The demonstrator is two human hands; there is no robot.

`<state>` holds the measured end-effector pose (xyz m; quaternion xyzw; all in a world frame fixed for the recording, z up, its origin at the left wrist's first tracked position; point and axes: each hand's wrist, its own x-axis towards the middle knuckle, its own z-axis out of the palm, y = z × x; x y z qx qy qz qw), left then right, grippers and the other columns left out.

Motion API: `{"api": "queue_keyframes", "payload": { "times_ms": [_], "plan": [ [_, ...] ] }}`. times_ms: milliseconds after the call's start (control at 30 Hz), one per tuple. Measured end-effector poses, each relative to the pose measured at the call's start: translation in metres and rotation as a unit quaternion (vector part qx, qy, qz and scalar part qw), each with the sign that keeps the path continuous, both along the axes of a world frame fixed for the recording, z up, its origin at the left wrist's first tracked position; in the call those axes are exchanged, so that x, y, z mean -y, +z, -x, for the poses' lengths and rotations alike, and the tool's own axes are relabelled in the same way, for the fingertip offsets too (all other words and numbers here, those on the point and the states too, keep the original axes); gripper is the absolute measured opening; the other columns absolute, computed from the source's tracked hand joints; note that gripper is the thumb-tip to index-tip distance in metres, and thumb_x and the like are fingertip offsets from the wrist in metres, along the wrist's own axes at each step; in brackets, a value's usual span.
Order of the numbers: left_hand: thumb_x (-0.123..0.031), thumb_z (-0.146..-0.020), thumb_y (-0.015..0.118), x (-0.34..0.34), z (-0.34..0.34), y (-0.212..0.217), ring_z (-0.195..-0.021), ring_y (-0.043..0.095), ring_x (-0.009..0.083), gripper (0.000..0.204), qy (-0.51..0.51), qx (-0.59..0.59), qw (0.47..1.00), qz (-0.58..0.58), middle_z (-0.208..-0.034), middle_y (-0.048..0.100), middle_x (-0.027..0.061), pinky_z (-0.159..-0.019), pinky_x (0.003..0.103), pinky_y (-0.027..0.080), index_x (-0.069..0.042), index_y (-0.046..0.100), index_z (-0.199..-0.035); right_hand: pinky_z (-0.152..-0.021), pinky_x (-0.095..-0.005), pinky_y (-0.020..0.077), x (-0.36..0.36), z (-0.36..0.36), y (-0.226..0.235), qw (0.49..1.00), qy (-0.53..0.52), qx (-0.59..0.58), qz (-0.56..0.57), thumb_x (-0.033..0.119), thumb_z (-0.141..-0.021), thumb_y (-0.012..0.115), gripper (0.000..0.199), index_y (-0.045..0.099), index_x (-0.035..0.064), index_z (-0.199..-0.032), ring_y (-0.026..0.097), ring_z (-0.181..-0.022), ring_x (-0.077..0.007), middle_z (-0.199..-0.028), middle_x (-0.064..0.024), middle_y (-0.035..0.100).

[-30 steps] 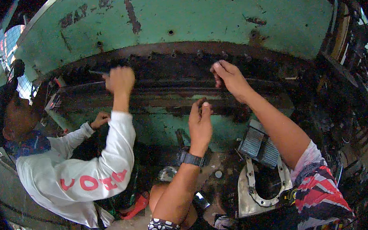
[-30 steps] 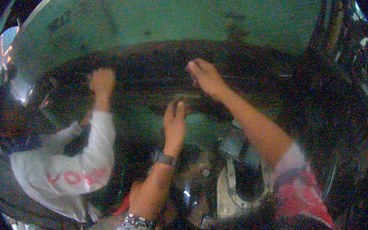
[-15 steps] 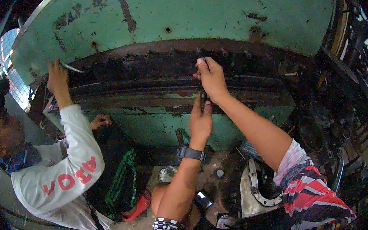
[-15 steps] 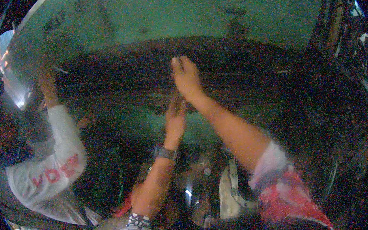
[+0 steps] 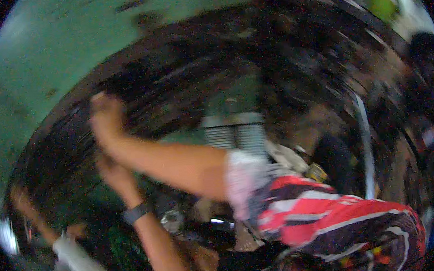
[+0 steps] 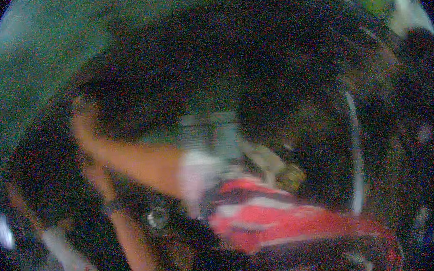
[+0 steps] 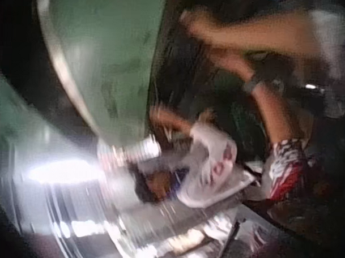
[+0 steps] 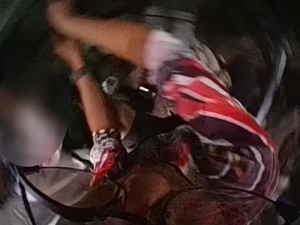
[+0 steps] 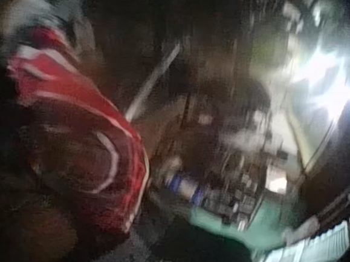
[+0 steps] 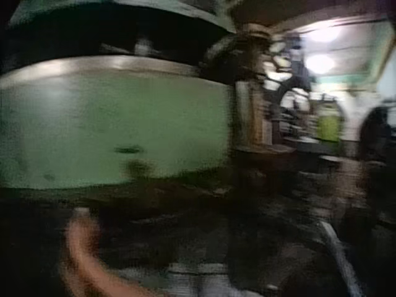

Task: The person sits on the floor and uses a wrench to tighten bolts on a large green machine. They handle metal bars and a metal component with fins, adjusting and securing parts of the machinery.

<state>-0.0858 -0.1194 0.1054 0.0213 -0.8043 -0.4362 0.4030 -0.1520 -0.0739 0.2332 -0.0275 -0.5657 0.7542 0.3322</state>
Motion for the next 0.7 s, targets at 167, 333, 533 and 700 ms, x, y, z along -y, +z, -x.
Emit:
{"api": "queue_keyframes", "payload": {
  "times_ms": [167, 333, 533, 700],
  "plan": [
    [-0.022, -0.090, 0.068, 0.062, 0.031, -0.008, -0.124, 0.054, 0.0294, 0.059, -0.142, -0.024, 0.990, 0.005, -0.137, 0.057, 0.0186, -0.111, 0.043, 0.038, 0.004, 0.049, -0.139, -0.099, -0.0499, 0.0434, 0.034, 0.029, 0.013, 0.989, -0.102, -0.011, 0.108, 0.028, -0.104, 0.044, 0.038, 0.059, -0.0050, -0.117, 0.057, -0.109, -0.0431, -0.111, -0.0269, 0.063],
    [-0.023, -0.090, 0.068, 0.097, 0.012, -0.006, -0.128, 0.050, 0.0306, 0.061, -0.096, -0.014, 0.995, 0.024, -0.141, 0.054, 0.0185, -0.112, 0.044, 0.034, 0.003, 0.047, -0.141, -0.091, -0.0498, 0.0458, 0.058, -0.020, 0.029, 0.997, -0.059, 0.025, 0.046, 0.024, -0.101, 0.046, 0.033, 0.061, -0.0037, -0.111, 0.059, -0.103, -0.0425, -0.106, -0.0259, 0.064],
    [-0.023, -0.090, 0.067, 0.067, 0.023, 0.006, -0.133, 0.045, 0.0321, 0.062, -0.088, -0.007, 0.995, 0.042, -0.144, 0.050, 0.0184, -0.114, 0.045, 0.030, 0.002, 0.045, -0.143, -0.082, -0.0497, 0.0487, 0.019, -0.022, 0.046, 0.998, -0.033, 0.044, -0.018, 0.020, -0.098, 0.049, 0.027, 0.063, -0.0022, -0.104, 0.062, -0.095, -0.0417, -0.099, -0.0247, 0.064],
    [-0.023, -0.091, 0.066, 0.090, 0.019, 0.018, -0.136, 0.040, 0.0333, 0.063, -0.058, -0.009, 0.998, 0.024, -0.147, 0.047, 0.0182, -0.116, 0.046, 0.027, 0.001, 0.043, -0.144, -0.075, -0.0496, 0.0511, 0.020, -0.023, 0.037, 0.985, -0.005, 0.064, -0.163, 0.017, -0.095, 0.052, 0.022, 0.064, -0.0010, -0.098, 0.063, -0.088, -0.0410, -0.093, -0.0237, 0.065]
  ]
}}
